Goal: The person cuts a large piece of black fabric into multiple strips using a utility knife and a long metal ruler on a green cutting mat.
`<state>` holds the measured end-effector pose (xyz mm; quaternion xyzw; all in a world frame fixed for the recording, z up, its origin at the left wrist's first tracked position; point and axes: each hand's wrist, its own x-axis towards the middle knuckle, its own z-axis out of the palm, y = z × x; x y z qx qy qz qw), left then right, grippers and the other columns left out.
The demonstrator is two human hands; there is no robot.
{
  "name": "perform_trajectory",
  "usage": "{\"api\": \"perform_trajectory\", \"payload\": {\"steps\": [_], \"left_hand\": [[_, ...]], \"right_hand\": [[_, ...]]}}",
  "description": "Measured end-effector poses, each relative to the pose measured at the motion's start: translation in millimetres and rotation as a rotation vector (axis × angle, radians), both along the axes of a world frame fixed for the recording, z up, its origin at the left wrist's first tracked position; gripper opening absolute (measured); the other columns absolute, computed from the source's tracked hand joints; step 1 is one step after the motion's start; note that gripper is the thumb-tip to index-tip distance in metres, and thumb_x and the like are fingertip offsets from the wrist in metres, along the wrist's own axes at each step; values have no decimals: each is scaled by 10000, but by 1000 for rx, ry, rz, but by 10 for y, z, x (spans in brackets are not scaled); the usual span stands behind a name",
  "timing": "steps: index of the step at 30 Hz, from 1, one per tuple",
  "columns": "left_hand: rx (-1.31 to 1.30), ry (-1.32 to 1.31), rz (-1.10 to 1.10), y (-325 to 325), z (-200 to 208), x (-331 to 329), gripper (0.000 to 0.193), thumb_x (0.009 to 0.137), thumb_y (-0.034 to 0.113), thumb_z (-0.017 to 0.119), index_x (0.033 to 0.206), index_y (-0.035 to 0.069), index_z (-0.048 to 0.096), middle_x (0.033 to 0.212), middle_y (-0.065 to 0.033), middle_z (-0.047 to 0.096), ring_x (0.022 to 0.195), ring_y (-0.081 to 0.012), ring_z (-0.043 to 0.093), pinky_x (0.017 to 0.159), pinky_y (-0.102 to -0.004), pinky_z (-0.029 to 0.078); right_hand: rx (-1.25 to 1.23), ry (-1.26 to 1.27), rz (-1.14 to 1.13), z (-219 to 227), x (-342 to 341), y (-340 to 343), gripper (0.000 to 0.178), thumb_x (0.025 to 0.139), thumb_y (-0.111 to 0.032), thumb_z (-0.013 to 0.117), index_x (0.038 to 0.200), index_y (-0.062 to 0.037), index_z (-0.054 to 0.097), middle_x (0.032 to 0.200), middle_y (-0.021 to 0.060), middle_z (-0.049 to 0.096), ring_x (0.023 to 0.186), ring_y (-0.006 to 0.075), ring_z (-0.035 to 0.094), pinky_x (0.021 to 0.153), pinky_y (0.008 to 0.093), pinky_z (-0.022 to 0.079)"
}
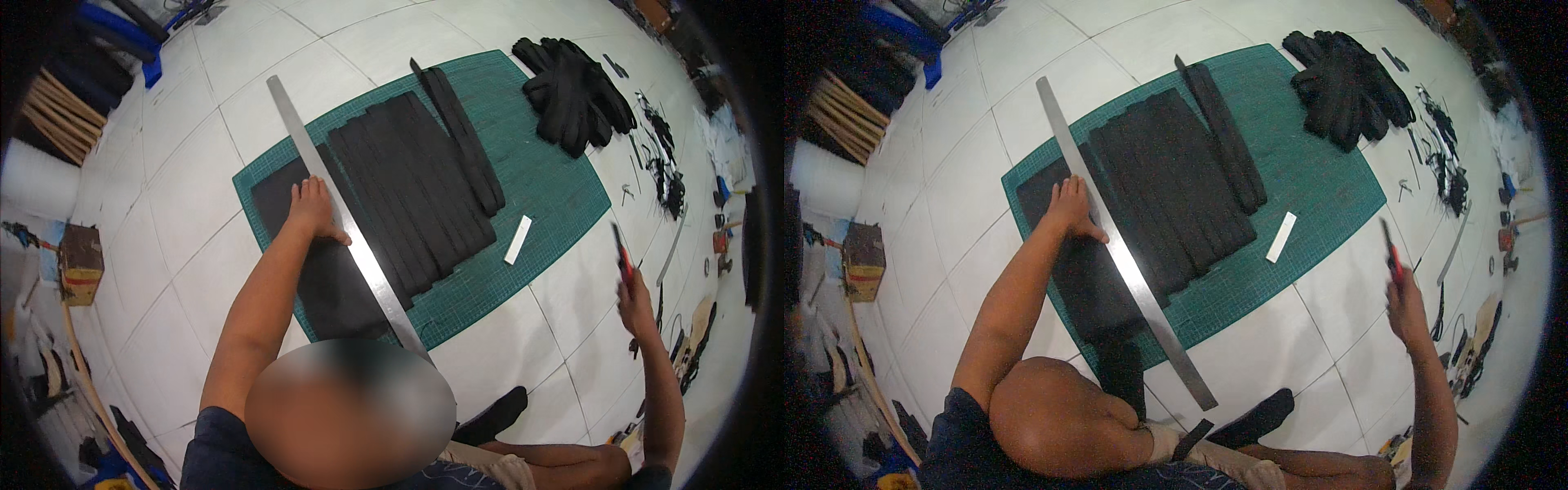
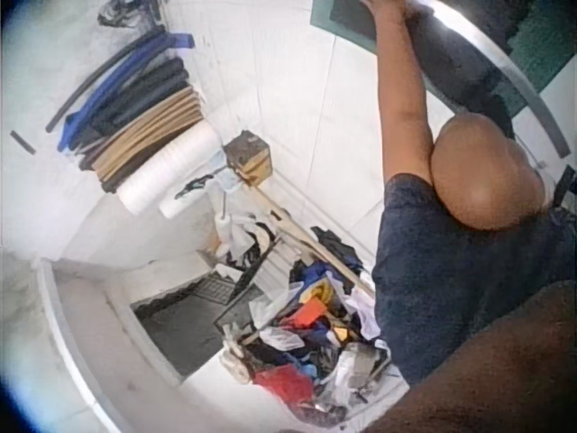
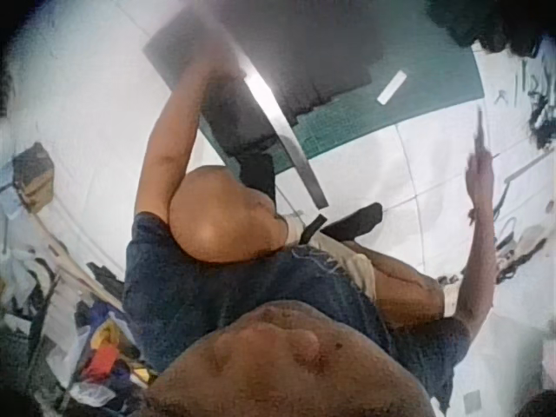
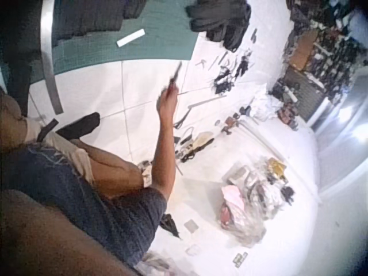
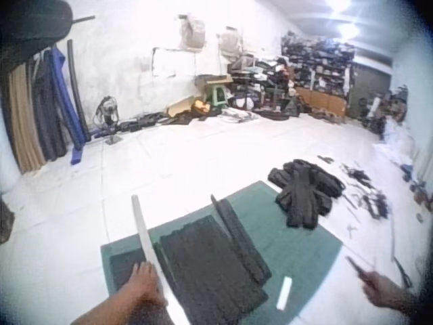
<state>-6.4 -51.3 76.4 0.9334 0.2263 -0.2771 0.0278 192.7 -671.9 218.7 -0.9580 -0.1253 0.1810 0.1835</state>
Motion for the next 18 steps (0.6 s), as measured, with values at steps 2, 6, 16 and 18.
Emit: {"api": "perform_trajectory", "payload": {"steps": [2, 6, 16, 18], "left_hand": [[11, 5, 18, 5, 25, -22, 1620, 422, 773, 851, 1540, -131, 105, 1625, -294, 151, 1528, -414, 138, 1236, -530, 137], [51, 6, -21, 26, 18, -27, 1595, 445, 799, 828, 1537, -131, 132, 1619, -292, 176, 1520, -412, 174, 1231, -529, 155], [44, -27, -82, 15, 30, -23, 1570, 427, 797, 828, 1506, -153, 198, 1586, -327, 228, 1498, -440, 227, 1224, -544, 170], [33, -66, -79, 32, 1, -40, 1559, 432, 798, 824, 1506, -149, 207, 1582, -325, 236, 1495, -440, 231, 1220, -558, 168]], "right_hand": [[112, 47, 32, -88, 52, 1014, 389, 1046, -173, 478, 1415, -80, 396, 797, 56, 583, 605, 127, 556, 535, 306, 481], [62, -21, 286, -470, -285, 2627, 378, 1033, -281, 487, 1355, -90, 433, 1043, 271, 685, 938, 461, 681, 759, 565, 519], [45, 149, 472, -1380, -1088, 4975, 333, 976, -268, 513, 1176, -12, 444, 1030, 301, 680, 1000, 482, 669, 874, 572, 511], [55, 160, 479, -1427, -1051, 5271, 332, 969, -255, 524, 1175, -8, 442, 1037, 301, 679, 1018, 475, 668, 886, 566, 512]]}}
